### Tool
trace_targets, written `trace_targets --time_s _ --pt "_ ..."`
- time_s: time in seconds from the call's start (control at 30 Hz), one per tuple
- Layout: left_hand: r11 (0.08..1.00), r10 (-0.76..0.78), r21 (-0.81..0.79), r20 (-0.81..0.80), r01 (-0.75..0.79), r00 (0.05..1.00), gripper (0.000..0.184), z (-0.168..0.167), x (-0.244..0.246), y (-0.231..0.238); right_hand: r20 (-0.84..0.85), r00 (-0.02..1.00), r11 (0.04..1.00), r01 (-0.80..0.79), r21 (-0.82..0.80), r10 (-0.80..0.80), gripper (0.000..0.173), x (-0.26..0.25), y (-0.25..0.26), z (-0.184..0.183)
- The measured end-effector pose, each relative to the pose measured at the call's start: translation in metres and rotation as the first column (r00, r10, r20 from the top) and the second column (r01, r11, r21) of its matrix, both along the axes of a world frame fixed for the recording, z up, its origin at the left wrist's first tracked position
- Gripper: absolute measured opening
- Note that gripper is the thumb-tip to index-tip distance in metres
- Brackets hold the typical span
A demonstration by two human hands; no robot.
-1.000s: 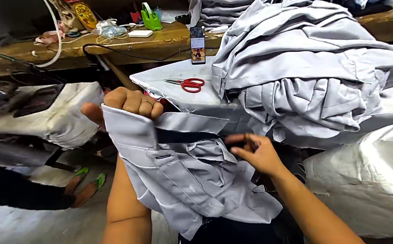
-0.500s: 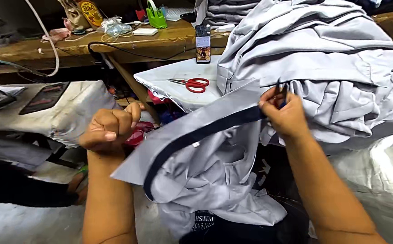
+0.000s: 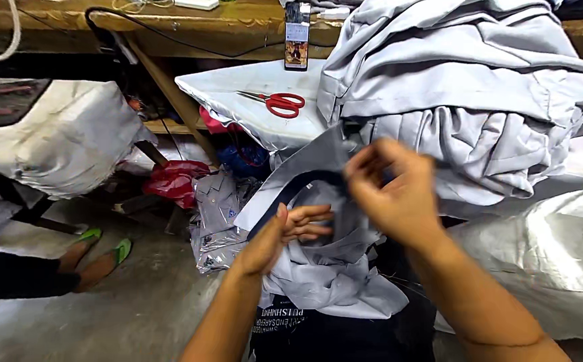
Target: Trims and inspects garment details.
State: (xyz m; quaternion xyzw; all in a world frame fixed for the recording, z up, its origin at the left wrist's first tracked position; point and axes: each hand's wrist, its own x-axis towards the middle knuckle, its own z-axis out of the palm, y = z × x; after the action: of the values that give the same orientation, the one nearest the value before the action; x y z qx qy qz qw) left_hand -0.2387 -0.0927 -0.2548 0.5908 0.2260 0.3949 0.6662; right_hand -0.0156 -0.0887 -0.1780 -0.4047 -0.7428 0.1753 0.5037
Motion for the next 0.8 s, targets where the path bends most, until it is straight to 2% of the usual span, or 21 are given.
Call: trace_targets --time_s 0.03,0.1,0.13,0.17,0.2,0.27,0.3,0.33,0.4,0.43,0.47,0.5,0.53,0.57,0.67,0.77,0.8 --pt "0.997 0.038 -0.074 0.141 -0.028 0.989 0.08 -0.006 0.012 -0.004 -0.011 0.99 0.989 -0.138 -0.059 0.138 0.008 -0.016 -0.005 -0.006" --pt "0.962 0.213 -0.237 0.351 -0.133 0.912 0.047 -0.009 0.024 -0.008 -0.059 0.917 0.893 -0.397 -0.21 0.394 0.016 -0.034 -0.008 -0.017" --pt "0.934 0.304 -0.301 0.382 -0.194 0.873 0.03 -0.008 0.025 -0.006 -0.084 0.894 0.866 -0.447 -0.224 0.44 0.02 -0.036 -0.006 -0.021" --pt "0.897 0.393 -0.357 0.374 -0.26 0.84 0.016 -0.005 0.022 -0.003 -0.109 0.902 0.883 -0.431 -0.186 0.418 0.023 -0.032 -0.004 -0.025" --pt "0.864 0.453 -0.403 0.362 -0.302 0.815 0.019 -0.003 0.014 0.0 -0.136 0.928 0.922 -0.365 -0.132 0.347 0.023 -0.024 -0.001 -0.029" --pt "0.856 0.462 -0.443 0.429 -0.265 0.776 0.027 0.002 -0.006 0.007 -0.173 0.97 0.983 -0.181 -0.039 0.172 0.019 -0.004 0.014 -0.045" --pt "0.876 0.431 -0.428 0.49 -0.222 0.758 0.027 0.004 -0.014 0.01 -0.193 0.974 0.991 -0.128 -0.049 0.116 0.028 0.004 0.024 -0.059" --pt "0.901 0.39 -0.395 0.552 -0.181 0.737 0.026 0.006 -0.021 0.014 -0.205 0.973 0.984 -0.132 -0.116 0.106 0.047 0.01 0.032 -0.076" --pt "0.951 0.288 -0.282 0.666 -0.125 0.689 0.029 0.009 -0.029 0.022 -0.235 0.955 0.919 -0.25 -0.305 0.182 0.079 0.009 0.038 -0.111" --pt "0.968 0.246 -0.218 0.709 -0.125 0.661 0.033 0.01 -0.032 0.028 -0.266 0.936 0.87 -0.321 -0.373 0.232 0.082 0.004 0.038 -0.123" --pt "0.973 0.231 -0.165 0.733 -0.163 0.64 0.037 0.01 -0.035 0.034 -0.31 0.91 0.826 -0.39 -0.407 0.277 0.068 -0.002 0.036 -0.132" --pt "0.969 0.231 -0.115 0.74 -0.22 0.632 0.04 0.011 -0.038 0.04 -0.343 0.889 0.804 -0.432 -0.41 0.303 0.042 -0.006 0.034 -0.137" --pt "0.958 0.243 -0.082 0.738 -0.274 0.629 0.041 0.013 -0.041 0.045 -0.345 0.887 0.809 -0.434 -0.397 0.306 0.017 -0.008 0.032 -0.136" --pt "0.946 0.267 -0.067 0.718 -0.318 0.642 0.041 0.014 -0.046 0.051 -0.332 0.899 0.833 -0.405 -0.377 0.286 0.007 -0.004 0.031 -0.131" --pt "0.888 0.426 -0.083 0.515 -0.452 0.744 0.031 0.017 -0.083 0.062 -0.312 0.94 0.949 -0.214 -0.233 0.136 0.004 0.025 0.03 -0.09" --pt "0.865 0.501 -0.134 0.234 -0.483 0.833 0.033 0.008 -0.129 0.052 -0.205 0.971 0.991 -0.13 -0.016 0.124 0.009 0.051 0.019 -0.035" --pt "0.864 0.5 -0.176 0.2 -0.471 0.843 0.034 0.005 -0.134 0.048 -0.183 0.974 0.991 -0.132 0.031 0.136 0.008 0.049 0.013 -0.021"
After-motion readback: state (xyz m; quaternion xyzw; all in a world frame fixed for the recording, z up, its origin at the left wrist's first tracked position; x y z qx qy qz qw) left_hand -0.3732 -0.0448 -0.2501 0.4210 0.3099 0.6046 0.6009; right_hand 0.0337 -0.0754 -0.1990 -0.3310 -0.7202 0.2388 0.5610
